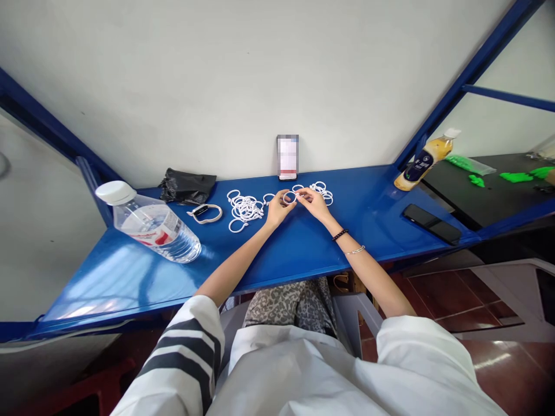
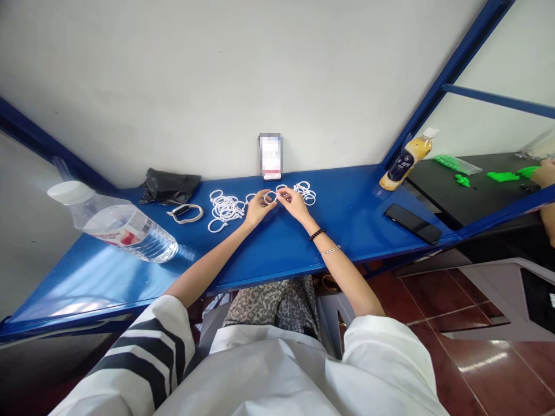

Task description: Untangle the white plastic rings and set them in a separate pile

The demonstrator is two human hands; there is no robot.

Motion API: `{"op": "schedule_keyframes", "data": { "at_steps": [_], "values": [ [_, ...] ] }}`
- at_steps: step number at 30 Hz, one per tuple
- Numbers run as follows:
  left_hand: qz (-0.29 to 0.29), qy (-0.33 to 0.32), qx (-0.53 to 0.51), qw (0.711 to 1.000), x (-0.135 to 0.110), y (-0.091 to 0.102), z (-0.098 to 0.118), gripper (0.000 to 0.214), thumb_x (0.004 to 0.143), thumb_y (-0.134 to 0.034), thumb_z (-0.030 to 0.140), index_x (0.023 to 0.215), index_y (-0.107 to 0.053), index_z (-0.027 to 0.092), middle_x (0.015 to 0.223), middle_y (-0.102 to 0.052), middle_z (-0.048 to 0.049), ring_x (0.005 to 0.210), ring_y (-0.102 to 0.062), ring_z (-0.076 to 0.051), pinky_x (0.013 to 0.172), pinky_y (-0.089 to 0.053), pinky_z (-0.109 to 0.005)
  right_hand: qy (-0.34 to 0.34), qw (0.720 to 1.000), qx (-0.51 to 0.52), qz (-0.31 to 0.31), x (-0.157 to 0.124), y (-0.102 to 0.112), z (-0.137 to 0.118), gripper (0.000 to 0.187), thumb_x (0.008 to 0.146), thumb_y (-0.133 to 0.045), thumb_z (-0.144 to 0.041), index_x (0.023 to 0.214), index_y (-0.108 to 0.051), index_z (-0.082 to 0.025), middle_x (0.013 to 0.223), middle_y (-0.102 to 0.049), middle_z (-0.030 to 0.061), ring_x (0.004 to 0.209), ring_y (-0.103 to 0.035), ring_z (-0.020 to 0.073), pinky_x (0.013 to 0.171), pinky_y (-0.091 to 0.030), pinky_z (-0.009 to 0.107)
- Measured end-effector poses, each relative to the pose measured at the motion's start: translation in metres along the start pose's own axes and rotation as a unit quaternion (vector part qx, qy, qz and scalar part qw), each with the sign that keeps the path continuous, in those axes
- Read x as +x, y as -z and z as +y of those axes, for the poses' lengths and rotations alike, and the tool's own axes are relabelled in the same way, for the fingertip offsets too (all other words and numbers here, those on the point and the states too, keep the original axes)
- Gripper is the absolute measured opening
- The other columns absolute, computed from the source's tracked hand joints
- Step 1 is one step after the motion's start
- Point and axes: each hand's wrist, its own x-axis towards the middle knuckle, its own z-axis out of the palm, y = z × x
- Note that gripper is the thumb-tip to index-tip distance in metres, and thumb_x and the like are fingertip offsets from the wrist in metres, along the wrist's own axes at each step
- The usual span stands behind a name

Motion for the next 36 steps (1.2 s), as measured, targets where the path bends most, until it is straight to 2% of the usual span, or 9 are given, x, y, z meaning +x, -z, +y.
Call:
{"op": "schedule_keyframes", "data": {
  "at_steps": [4,16,25,36],
  "values": [
    [-0.009,-0.006,0.003,1.0,-0.001,0.002,0.001,0.046,0.071,-0.074,0.028,0.113,-0.057,0.018,0.076,-0.061,0.0011,0.063,-0.058,-0.01,0.062,-0.05,-0.023,0.013,0.999,-0.045,-0.004,0.0,0.001,0.002,0.022,0.08,-0.065,-0.04,0.094,-0.072,-0.024,0.097,-0.072,0.0051,0.085,-0.065,0.0205,0.078,-0.051,0.035],
    [-0.033,-0.026,0.038,0.998,-0.007,0.003,0.01,0.043,0.071,-0.069,0.018,0.11,-0.052,0.021,0.072,-0.059,0.0053,0.057,-0.055,-0.009,0.062,-0.047,-0.023,0.023,0.996,-0.08,-0.017,0.002,-0.001,0.006,0.01,0.076,-0.066,-0.029,0.083,-0.07,-0.023,0.084,-0.071,0.0043,0.076,-0.063,0.0198,0.073,-0.05,0.036],
    [-0.029,-0.036,0.055,0.997,-0.007,0.002,0.011,0.042,0.07,-0.069,0.014,0.106,-0.049,0.021,0.072,-0.058,0.0063,0.056,-0.054,-0.009,0.061,-0.045,-0.022,0.035,0.995,-0.093,-0.013,0.001,-0.001,-0.002,0.006,0.078,-0.065,-0.027,0.08,-0.069,-0.022,0.084,-0.07,0.0047,0.077,-0.063,0.0212,0.076,-0.049,0.037],
    [-0.042,-0.061,0.073,0.995,-0.006,0.002,0.007,0.045,0.074,-0.066,0.015,0.116,-0.049,0.02,0.081,-0.06,0.0042,0.053,-0.052,-0.006,0.058,-0.045,-0.021,0.066,0.987,-0.147,-0.002,0.002,0.001,0.004,0.009,0.085,-0.059,-0.024,0.084,-0.066,-0.019,0.088,-0.071,0.0059,0.078,-0.064,0.021,0.074,-0.049,0.035]
  ]
}}
